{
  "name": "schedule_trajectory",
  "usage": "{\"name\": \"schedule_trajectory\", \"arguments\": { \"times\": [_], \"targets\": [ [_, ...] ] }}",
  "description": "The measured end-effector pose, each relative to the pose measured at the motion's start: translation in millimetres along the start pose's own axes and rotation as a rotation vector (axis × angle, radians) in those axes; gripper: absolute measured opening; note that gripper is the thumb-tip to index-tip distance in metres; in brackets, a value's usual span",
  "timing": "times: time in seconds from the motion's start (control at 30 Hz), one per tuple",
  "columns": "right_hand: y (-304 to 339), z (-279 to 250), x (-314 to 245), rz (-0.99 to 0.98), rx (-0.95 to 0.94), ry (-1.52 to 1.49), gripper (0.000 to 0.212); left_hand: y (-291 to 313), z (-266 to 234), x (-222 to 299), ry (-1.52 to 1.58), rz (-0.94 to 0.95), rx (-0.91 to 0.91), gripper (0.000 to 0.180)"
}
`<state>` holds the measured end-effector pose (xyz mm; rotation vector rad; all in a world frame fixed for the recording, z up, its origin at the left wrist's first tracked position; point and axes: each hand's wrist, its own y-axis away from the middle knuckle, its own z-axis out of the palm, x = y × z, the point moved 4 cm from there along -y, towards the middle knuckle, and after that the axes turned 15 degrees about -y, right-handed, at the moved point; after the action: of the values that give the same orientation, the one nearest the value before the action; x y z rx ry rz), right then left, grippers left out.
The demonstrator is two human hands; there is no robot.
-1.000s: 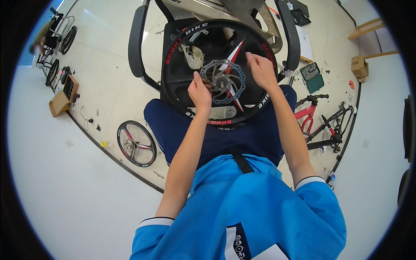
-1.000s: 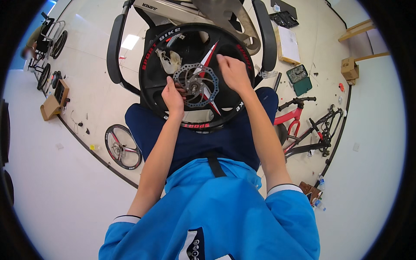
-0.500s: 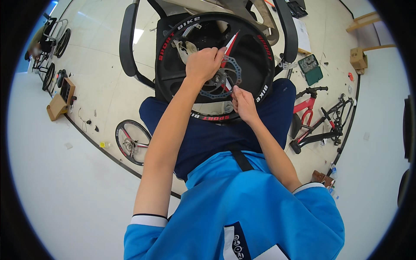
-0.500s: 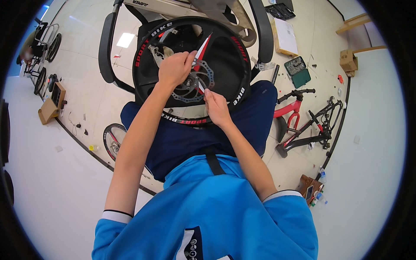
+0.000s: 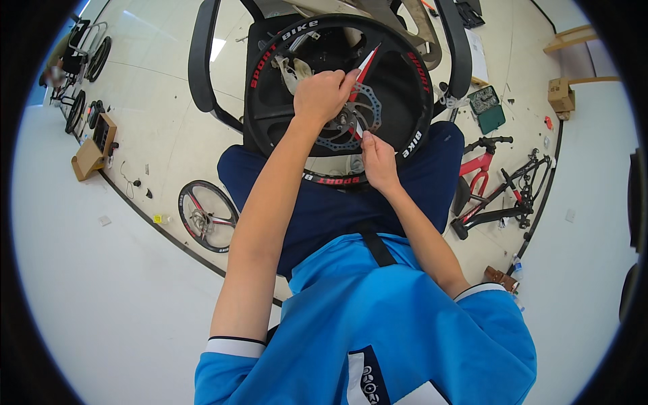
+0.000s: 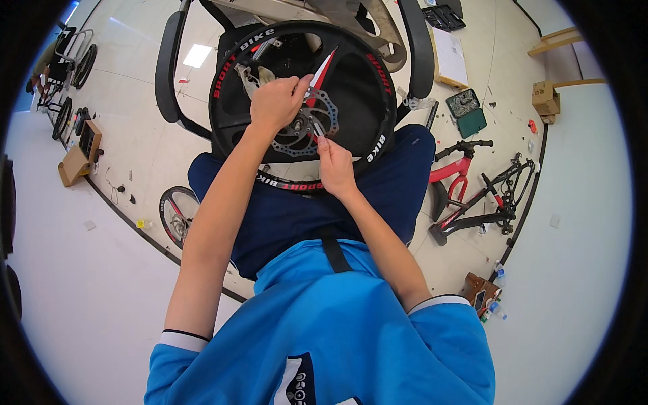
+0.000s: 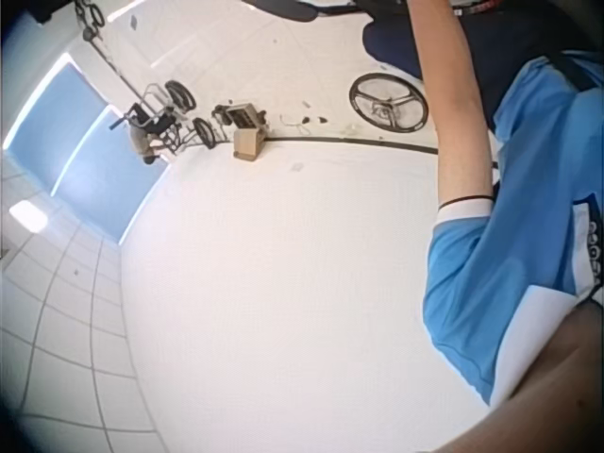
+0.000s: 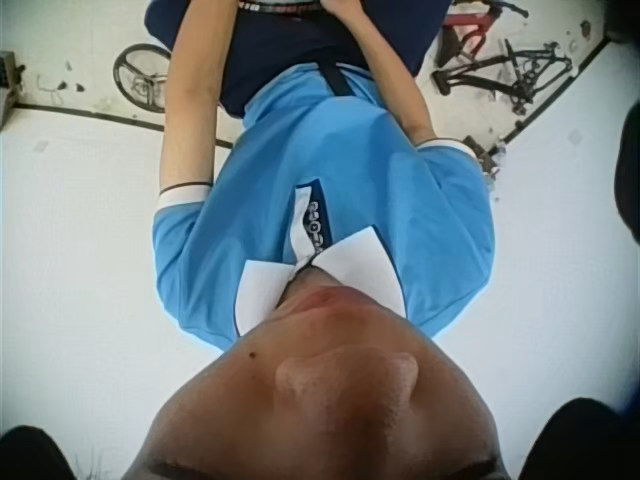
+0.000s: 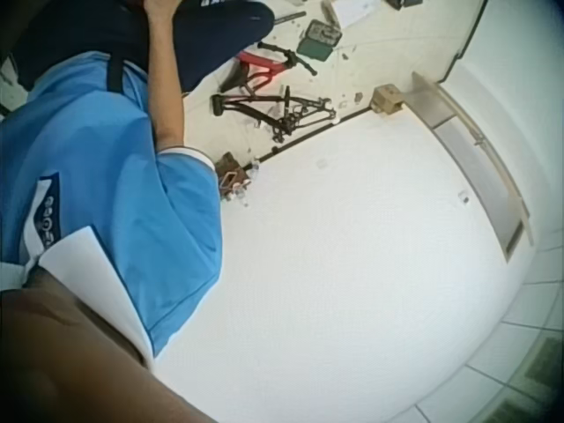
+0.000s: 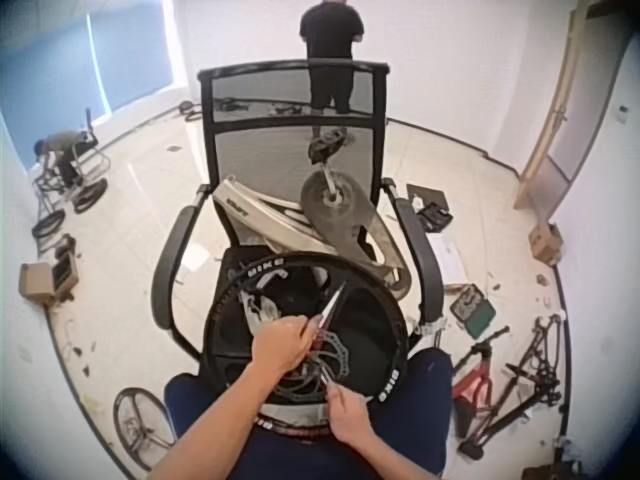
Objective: The person sits on the floor and assembles a bicycle wheel by attaching a disc brake rotor to the hub. They use a small tool to tighten the bolts securing the rotor in place.
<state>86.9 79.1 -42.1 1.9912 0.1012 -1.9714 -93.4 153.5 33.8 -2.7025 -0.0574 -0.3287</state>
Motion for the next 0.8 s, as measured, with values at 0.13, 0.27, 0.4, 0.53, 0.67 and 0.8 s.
{"name": "schedule_trajectory", "arguments": {
  "times": [0.13,0.27,0.4,0.53,0.67,0.8],
  "targets": [
    [7,9,-23,-0.133,0.045,0.129,0.046,0,-2,0,0.020,-0.013,-0.018,0.048],
    [6,11,-14,-0.069,0.055,0.054,0.047,0,-2,0,0.021,-0.014,-0.016,0.049],
    [2,6,3,-0.001,0.034,-0.008,0.048,-1,-1,1,0.032,-0.013,-0.015,0.049],
    [-6,-12,-8,0.001,-0.084,0.069,0.049,0,-2,0,0.018,0.018,-0.002,0.049],
    [-16,-23,-26,0.150,-0.336,0.036,0.048,2,0,-2,0.027,0.056,0.050,0.047],
    [-23,-28,-32,0.194,-0.463,0.061,0.049,1,-1,0,0.023,0.083,0.070,0.044]
  ]
}}
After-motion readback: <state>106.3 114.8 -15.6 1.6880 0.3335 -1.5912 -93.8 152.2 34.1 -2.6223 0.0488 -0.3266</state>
